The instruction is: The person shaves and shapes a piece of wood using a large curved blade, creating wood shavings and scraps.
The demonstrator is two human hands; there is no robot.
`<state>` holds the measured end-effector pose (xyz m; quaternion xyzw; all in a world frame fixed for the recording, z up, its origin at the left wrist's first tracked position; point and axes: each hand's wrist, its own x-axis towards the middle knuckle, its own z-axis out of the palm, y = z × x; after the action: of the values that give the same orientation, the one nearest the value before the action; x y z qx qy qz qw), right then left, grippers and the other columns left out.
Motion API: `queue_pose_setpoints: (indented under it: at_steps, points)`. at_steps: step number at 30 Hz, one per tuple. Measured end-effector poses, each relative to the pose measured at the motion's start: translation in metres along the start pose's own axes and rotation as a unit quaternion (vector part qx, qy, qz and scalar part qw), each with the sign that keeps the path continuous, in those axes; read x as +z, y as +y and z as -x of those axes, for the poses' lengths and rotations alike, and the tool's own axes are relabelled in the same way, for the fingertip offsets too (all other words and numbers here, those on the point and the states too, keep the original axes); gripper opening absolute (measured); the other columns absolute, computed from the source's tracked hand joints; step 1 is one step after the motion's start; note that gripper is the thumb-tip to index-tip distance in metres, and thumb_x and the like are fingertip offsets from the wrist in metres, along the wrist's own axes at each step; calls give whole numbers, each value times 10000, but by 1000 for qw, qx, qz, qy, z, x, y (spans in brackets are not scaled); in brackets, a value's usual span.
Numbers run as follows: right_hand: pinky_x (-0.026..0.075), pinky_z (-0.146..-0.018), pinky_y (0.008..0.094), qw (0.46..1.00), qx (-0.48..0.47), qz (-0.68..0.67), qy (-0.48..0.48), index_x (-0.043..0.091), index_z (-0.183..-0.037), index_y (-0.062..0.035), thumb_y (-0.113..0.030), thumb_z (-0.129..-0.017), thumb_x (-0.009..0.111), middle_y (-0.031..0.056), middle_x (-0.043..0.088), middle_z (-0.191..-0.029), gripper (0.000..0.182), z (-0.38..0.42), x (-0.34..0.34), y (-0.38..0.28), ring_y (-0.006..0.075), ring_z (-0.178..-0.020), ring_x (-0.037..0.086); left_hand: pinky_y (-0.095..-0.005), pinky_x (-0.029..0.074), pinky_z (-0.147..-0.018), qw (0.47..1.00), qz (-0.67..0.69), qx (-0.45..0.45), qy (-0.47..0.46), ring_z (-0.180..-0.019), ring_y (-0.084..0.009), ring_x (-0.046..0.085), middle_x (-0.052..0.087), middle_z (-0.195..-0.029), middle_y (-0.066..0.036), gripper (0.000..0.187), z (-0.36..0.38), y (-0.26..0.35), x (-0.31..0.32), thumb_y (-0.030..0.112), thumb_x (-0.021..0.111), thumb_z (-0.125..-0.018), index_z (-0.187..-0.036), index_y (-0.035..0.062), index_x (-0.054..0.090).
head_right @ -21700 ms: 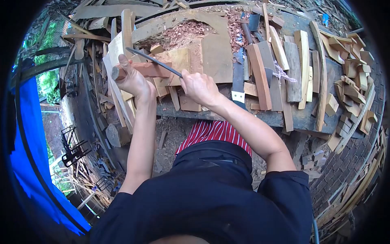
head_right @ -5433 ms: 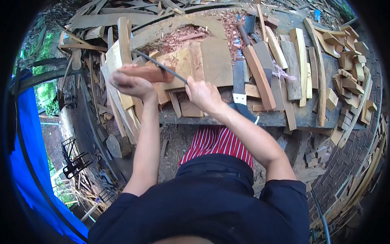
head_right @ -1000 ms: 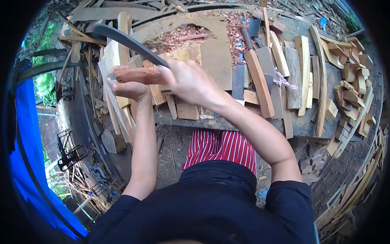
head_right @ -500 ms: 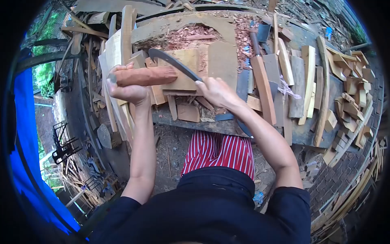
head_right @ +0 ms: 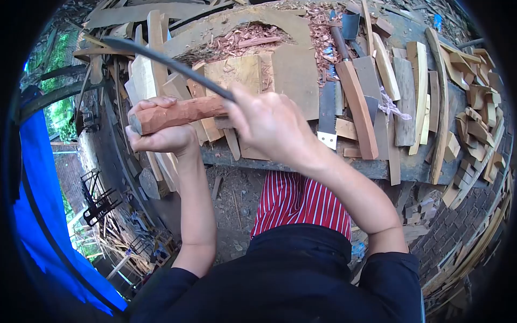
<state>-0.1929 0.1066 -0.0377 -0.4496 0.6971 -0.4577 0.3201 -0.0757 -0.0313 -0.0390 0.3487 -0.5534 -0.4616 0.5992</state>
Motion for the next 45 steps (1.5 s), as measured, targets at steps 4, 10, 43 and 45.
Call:
queue_pose_setpoints:
  at_steps: [4,10,43,45]
  points:
    - [472,-525,513,996,-13,84,4,505,-994,-32,-199,-940,527,224,579,-603,177,26,23,15,417,-581,608,-344,478,-589,999,-17,9,33,-580,-216,549,522,-623,-107,522,9,1,2,510,240,-896,-865,40,465]
    - [479,-561,535,991,2,130,-39,519,-988,-23,-231,-953,515,241,599,-628,211,23,21,38,434,-610,611,-317,457,-577,999,-14,-6,31,-577,-198,537,518,-641,-88,481,-3,-5,4,458,220,-925,-890,45,464]
    - [457,-455,374,904,191,-221,-312,515,-886,-50,-347,-1000,442,93,548,-597,327,-8,-6,73,237,-480,545,-330,399,-661,987,-117,110,19,-699,-177,472,457,-742,-43,413,-5,-18,8,398,247,-917,-771,70,451]
    - [280,-299,173,758,305,-465,-342,439,-843,-118,-392,-1027,382,-59,394,-545,335,4,-1,66,3,-375,332,-327,397,-683,995,-27,80,60,-716,-177,466,450,-752,-45,433,-4,-16,7,419,242,-916,-766,70,450]
